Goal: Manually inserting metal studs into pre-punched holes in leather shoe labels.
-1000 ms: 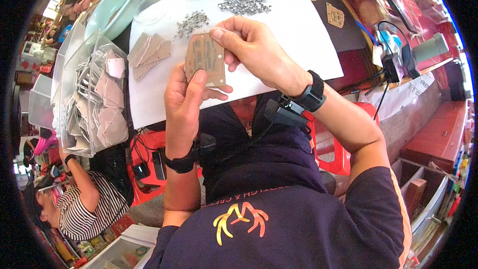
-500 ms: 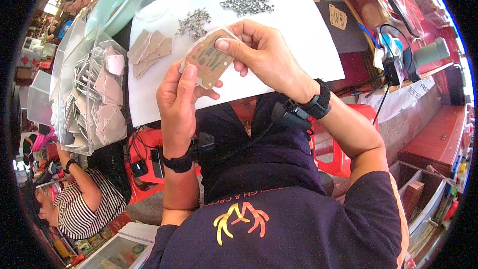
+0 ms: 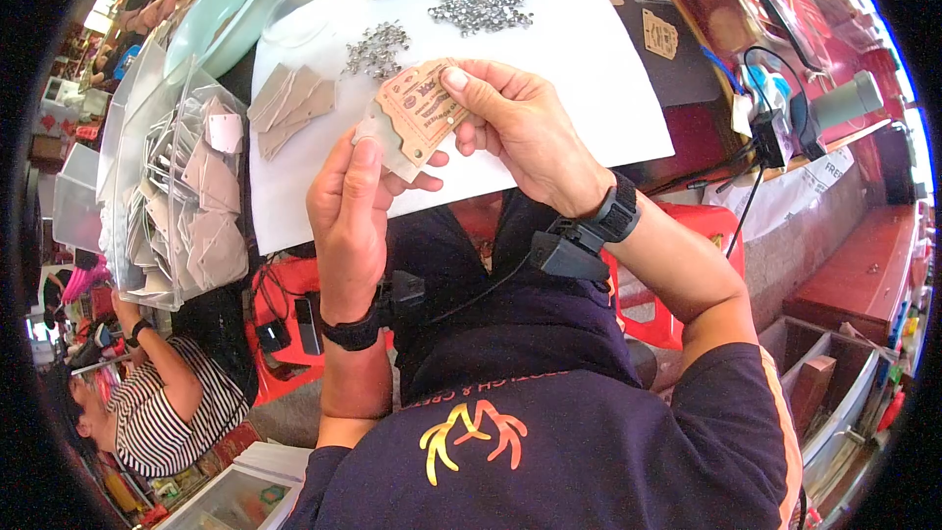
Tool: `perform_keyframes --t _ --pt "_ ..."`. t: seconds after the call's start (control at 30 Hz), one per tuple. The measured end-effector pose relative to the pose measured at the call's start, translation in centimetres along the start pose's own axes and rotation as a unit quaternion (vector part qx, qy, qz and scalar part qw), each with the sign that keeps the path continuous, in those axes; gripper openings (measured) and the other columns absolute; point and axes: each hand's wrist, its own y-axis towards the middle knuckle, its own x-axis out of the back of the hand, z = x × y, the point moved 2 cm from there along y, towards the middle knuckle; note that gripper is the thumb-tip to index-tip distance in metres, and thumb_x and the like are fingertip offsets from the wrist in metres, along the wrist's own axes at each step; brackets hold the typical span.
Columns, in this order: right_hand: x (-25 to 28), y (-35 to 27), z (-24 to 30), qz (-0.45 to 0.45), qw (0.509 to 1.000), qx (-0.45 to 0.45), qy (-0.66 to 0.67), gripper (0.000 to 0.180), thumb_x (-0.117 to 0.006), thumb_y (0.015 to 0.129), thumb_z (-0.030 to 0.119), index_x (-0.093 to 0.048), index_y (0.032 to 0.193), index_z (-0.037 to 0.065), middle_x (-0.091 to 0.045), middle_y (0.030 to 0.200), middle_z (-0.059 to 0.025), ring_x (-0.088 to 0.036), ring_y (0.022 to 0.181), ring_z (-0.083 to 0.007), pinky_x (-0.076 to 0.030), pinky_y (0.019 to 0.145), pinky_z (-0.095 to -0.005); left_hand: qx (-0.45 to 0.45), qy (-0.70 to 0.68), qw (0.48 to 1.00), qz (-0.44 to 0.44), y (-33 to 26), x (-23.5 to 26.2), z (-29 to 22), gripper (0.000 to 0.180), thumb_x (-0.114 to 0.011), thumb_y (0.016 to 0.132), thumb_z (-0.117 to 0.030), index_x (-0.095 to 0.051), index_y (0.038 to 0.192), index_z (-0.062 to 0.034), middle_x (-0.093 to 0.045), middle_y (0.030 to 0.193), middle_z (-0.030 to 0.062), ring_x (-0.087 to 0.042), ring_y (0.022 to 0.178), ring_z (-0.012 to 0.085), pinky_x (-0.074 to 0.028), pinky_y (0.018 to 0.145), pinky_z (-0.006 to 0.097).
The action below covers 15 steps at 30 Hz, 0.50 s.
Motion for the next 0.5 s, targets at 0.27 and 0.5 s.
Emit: perform_keyframes --t 0.27,0.5 --pt "-0.6 -0.5 0.0 -0.01 0.988 0.071 -0.134 0.029 -0.062 0.097 0.021 -0.063 0.116 -0.001 -0.067 0.086 -0.0015 -0.053 0.06 -0.0018 -0.044 0.056 -0.016 -0.005 0.016 1.0 0.004 0.0 0.2 -0.3 0.039 -0.038 0.105 -0.023 -0.051 0.125 0.0078 -0.066 0.108 0.0179 -0.068 0.088 0.0245 -0.056 0.075 0.034" --pt "-1.2 -0.5 -0.1 -0.039 0.981 0.102 -0.161 0.029 -0.063 0.096 0.019 -0.061 0.114 -0.003 -0.064 0.079 -0.0014 -0.054 0.058 -0.0031 -0.045 0.052 -0.0174 -0.008 0.038 0.999 -0.004 0.0 0.0 0.1 0.038 -0.037 0.105 -0.021 -0.051 0.126 0.0076 -0.066 0.108 0.0173 -0.068 0.09 0.0226 -0.057 0.077 0.033"
